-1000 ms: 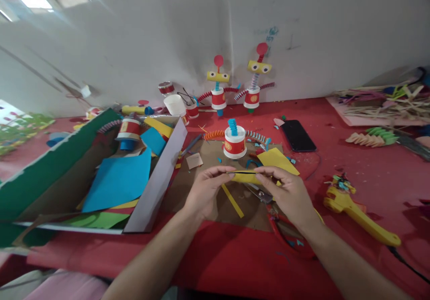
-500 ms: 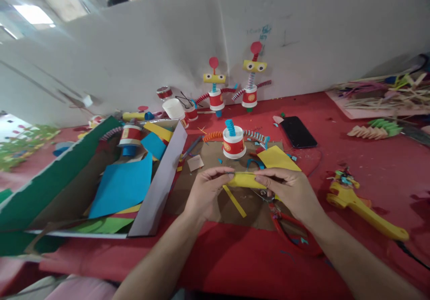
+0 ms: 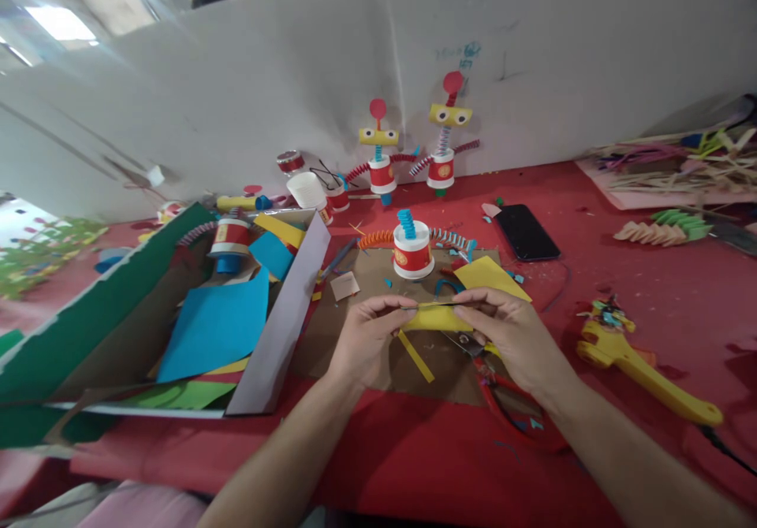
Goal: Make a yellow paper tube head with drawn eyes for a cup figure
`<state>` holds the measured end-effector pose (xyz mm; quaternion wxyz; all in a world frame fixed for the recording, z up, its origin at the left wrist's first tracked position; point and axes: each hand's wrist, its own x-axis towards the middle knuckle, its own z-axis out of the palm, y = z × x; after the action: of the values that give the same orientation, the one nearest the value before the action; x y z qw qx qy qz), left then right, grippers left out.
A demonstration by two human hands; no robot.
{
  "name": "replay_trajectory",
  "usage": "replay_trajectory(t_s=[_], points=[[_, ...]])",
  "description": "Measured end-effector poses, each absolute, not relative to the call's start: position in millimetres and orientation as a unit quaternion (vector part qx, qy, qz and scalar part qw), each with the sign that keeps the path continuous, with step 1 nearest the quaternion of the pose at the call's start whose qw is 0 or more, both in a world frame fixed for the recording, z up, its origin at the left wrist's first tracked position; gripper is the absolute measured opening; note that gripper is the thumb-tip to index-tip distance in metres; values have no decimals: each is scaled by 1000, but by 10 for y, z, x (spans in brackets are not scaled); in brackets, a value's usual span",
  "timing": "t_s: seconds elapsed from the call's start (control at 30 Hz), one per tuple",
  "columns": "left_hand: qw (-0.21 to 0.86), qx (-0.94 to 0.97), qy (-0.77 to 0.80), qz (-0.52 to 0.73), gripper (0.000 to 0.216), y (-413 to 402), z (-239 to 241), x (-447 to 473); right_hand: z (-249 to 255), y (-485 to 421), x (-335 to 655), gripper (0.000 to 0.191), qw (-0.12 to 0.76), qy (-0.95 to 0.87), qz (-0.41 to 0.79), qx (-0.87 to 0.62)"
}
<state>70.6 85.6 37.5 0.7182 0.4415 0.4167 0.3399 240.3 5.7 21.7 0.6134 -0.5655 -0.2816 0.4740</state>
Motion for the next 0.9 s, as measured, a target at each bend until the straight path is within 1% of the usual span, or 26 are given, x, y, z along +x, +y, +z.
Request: replay_trajectory(t_s=[0.13, 0.3, 0.53, 0.73, 0.9], points=[[722, 437, 415, 340, 11, 869, 401, 722, 241, 57, 2430, 19, 601, -269, 510, -554], [705, 459, 424, 335, 11, 897, 402, 711, 310, 42, 2420, 15, 602, -274, 492, -566], [704, 466, 426, 325, 10, 903, 374, 699, 330, 29, 2400, 24, 588, -321, 458, -584], [710, 477, 408, 319, 10, 891, 423, 711, 233, 40, 2385, 26, 579, -329, 443, -601], [706, 465, 412, 339, 21, 834, 348, 740, 177, 34, 2398, 23, 582, -349, 441, -587]])
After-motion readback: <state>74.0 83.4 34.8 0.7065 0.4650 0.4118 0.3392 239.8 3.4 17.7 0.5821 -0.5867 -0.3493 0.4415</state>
